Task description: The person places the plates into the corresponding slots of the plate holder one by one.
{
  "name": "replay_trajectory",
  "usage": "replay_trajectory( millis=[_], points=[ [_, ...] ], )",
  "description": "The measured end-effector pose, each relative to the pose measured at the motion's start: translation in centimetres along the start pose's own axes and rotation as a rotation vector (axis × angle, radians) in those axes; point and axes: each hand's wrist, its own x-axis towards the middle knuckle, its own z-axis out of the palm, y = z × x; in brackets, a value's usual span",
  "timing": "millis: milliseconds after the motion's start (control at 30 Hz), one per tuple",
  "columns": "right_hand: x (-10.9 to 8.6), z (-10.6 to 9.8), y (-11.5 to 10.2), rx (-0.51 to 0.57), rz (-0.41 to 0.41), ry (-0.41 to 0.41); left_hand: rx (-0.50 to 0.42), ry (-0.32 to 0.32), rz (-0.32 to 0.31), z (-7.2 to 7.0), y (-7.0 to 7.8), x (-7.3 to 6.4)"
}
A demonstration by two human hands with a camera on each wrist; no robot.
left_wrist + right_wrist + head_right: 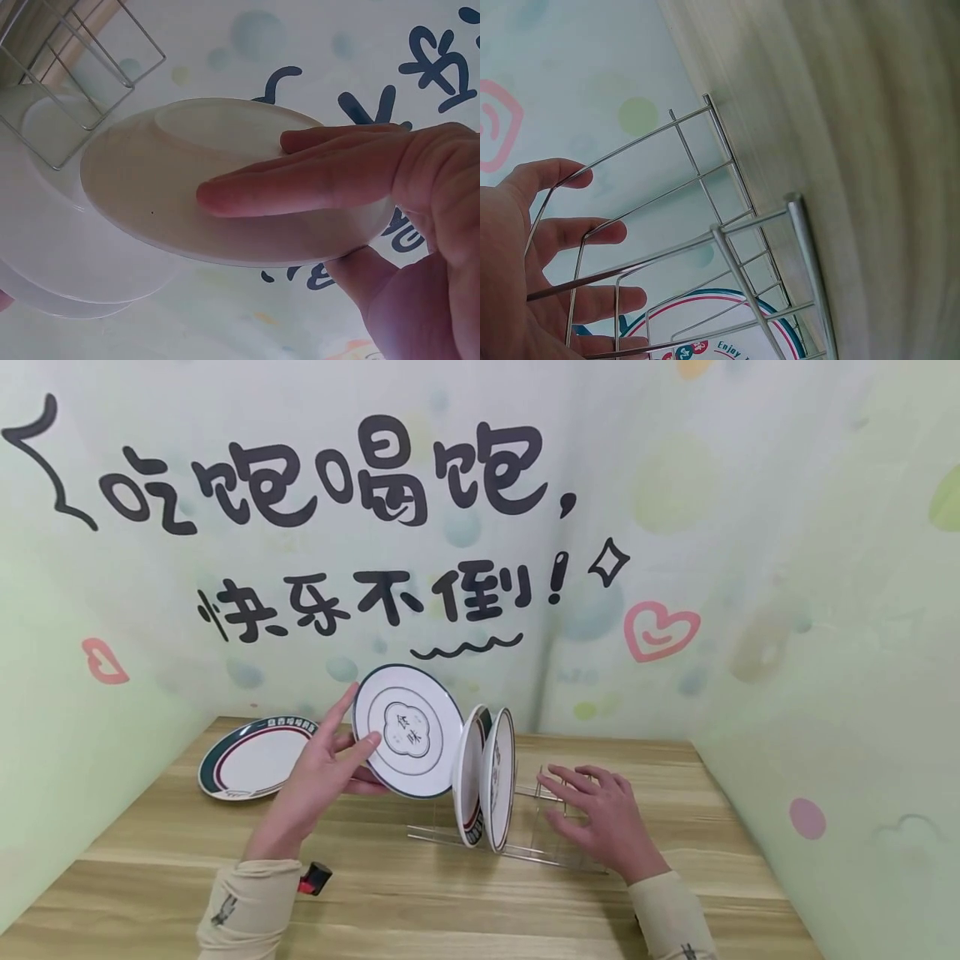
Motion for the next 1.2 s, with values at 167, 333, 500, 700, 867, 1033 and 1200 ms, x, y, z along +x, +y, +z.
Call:
replay_trajectory(
  millis=[167, 333, 500, 700, 867, 1033, 1200],
  points=[
    [0.0, -0.1, 0.0, 0.001, 0.001, -0.001, 0.08, 0.044, 0.017, 1.0, -0.3, 0.0],
    [0.1, 0.0, 0.0, 0.0, -0.005, 0.001, 0.168, 0.062, 0.038, 2.2, -0.5, -0.1],
    [0.1, 0.0, -0.1, -0.002, -0.005, -0.001, 0.307, 0.061, 0.093, 3.5, -0.7, -0.2],
    [0.0, 0.0, -0.1, -0.005, 0.0, -0.001, 0.573, 0.068, 0.214, 5.1, -1.1, -0.5],
    [0.0, 0.0, 0.0, -0.002, -0.011, 0.009, 0.731, 0.086, 0.324, 6.3, -1.3, -0.8],
    [0.0, 0.0, 0.1, -0.011, -0.028, 0.017, 0.785, 0.075, 0.375, 7.3, -1.9, -1.1],
    [0.0, 0.0, 0.2, -0.016, -0.029, 0.011, 0.839, 0.066, 0.397, 7.9, -2.7, -1.2]
  ],
)
